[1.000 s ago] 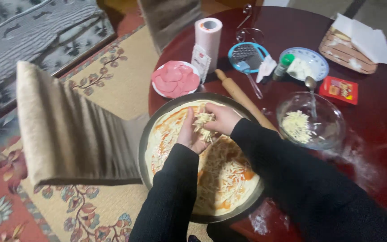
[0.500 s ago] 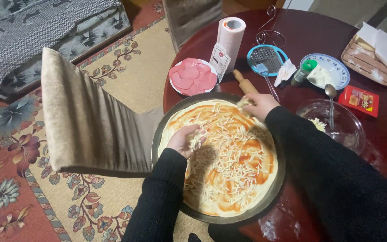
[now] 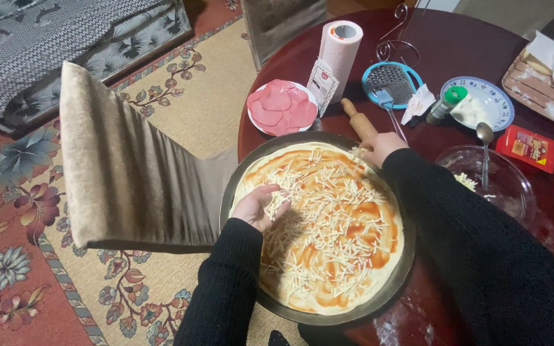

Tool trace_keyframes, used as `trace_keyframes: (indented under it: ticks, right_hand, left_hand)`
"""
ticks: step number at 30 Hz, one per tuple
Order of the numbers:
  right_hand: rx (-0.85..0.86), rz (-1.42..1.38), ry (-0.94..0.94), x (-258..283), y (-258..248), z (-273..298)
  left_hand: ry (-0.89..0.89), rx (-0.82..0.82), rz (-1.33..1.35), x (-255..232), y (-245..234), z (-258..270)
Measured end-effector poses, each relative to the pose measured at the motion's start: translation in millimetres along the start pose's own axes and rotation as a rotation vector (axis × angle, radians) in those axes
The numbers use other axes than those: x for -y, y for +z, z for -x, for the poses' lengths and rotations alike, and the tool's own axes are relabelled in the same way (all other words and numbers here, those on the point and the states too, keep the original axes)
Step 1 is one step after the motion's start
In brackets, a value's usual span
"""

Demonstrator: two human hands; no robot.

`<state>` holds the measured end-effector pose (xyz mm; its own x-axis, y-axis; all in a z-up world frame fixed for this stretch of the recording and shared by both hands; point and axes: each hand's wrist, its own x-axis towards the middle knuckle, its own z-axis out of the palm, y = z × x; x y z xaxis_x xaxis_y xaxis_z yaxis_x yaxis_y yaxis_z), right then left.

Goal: The person spreads shredded cheese over a pizza base with tomato sauce, then places slices of ham on top. The pizza remains on a round metal tray on the table throughout the clip.

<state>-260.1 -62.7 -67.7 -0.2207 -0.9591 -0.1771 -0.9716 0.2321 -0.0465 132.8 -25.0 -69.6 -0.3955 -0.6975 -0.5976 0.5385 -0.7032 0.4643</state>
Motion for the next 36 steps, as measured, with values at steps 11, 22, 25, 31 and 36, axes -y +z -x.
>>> trace_keyframes:
  ticks: [11, 22, 25, 31, 36]
  right_hand:
    - [-0.073, -0.13, -0.085, 76, -54, 6]
    - [-0.064, 0.11, -0.27, 148, 34, -91]
    - [-0.055, 0.129, -0.318, 143, 25, -90]
    - [-0.077, 0.05, -0.257, 114, 40, -107]
    - [-0.016, 0.022, -0.403, 170, 42, -92]
  left_hand:
    - [-0.011, -0.059, 0.026, 6, -44, -18]
    - [0.001, -0.138, 0.098, -3, -77, 4]
    - [0.009, -0.135, 0.089, -3, -80, 9]
    - [0.008, -0.131, 0.094, 0, -80, 9]
    - [0.02, -0.138, 0.067, 7, -90, 7]
